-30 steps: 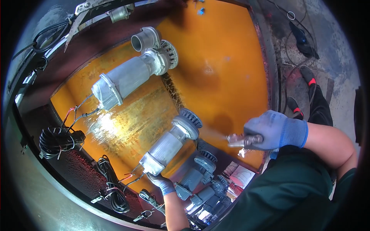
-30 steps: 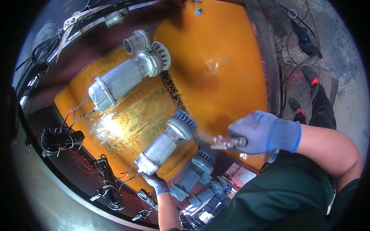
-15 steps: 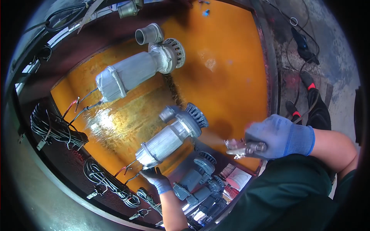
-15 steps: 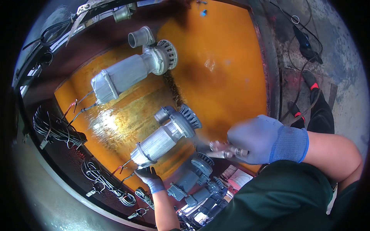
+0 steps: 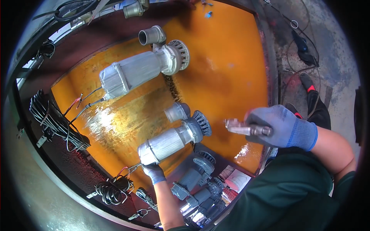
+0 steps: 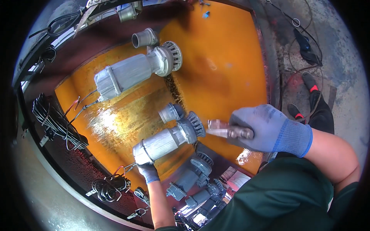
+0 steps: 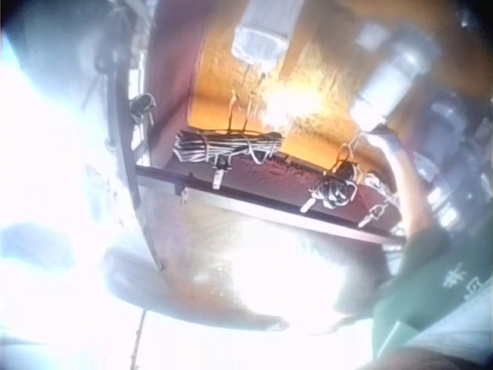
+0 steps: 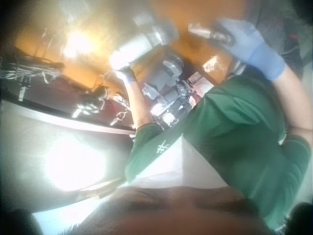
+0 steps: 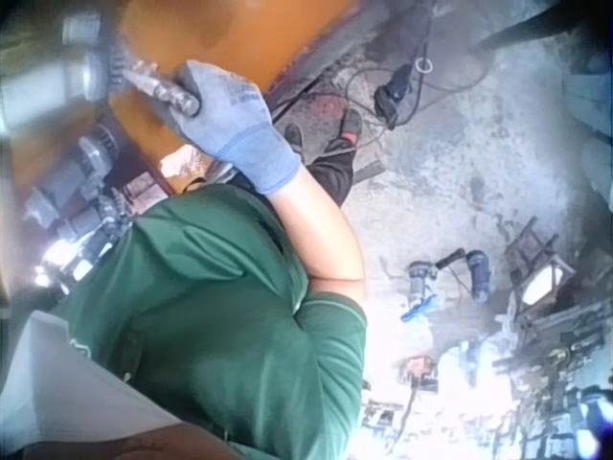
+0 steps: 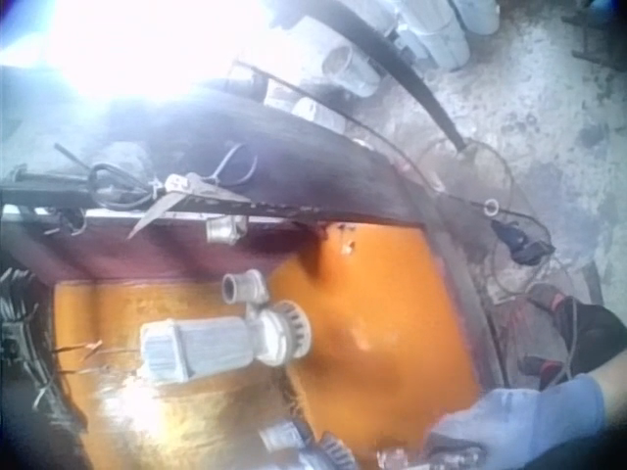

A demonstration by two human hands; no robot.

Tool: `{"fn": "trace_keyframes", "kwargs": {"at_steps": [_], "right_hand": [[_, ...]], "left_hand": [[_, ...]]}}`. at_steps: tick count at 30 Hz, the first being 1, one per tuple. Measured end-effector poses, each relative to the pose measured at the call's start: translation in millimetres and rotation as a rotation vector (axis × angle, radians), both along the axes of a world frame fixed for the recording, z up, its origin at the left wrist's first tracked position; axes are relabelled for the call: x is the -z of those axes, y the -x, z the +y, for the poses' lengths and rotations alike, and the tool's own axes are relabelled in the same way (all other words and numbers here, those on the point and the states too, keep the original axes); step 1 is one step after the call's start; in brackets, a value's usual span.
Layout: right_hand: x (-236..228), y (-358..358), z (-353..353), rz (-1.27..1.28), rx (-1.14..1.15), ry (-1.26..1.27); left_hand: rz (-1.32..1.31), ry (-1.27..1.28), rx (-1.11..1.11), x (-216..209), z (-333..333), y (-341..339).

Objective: The person spray paints several industrial pumps hanging from an overhead rack, rotating them by hand to cover all sides with gray paint and occasionally using a control panel to move the rack.

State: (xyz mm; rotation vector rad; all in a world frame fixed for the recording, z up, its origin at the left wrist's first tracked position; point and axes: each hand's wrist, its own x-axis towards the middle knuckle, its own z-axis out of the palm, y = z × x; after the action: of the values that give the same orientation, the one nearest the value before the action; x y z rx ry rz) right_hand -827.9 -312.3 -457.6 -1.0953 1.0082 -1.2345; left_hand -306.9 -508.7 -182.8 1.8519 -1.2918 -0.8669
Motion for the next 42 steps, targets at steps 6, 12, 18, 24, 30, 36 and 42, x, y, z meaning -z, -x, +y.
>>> {"fn": "trace_keyframes", "kwargs": {"at_steps": [6,12,18,24,30,36,42], "right_hand": [[2.7,4.3,9.5,-0.017,-0.321,0.071],[15.6,3.8,20.1,0.235,-0.215,-0.027],[19.5,13.5,29.8,0.279,-0.162,-0.091],[-5.6,25.7,26.9,0.217,-0.073,-0.241],[-12.7,41.1,38.7,0.287,-0.025,-0.303],[-24.7,52.1,42.6,0.339,-0.049,-0.357],[-13.6,62.4,55.1,0.328,-0.097,-0.439]], "left_hand": [[-0.641,-0.032,0.361,-2.3,-6.5,-32.7],[0.017,0.118,0.002,2.9,2.1,-10.4],[0.080,0.497,-0.366,43.8,58.2,-10.9],[0.245,0.046,-0.396,190.0,156.2,106.8],[0.382,-0.050,-0.596,242.3,98.8,164.3],[0.476,0.020,-0.628,286.2,81.5,130.8],[0.363,0.073,-0.676,265.8,84.8,178.5]]}}
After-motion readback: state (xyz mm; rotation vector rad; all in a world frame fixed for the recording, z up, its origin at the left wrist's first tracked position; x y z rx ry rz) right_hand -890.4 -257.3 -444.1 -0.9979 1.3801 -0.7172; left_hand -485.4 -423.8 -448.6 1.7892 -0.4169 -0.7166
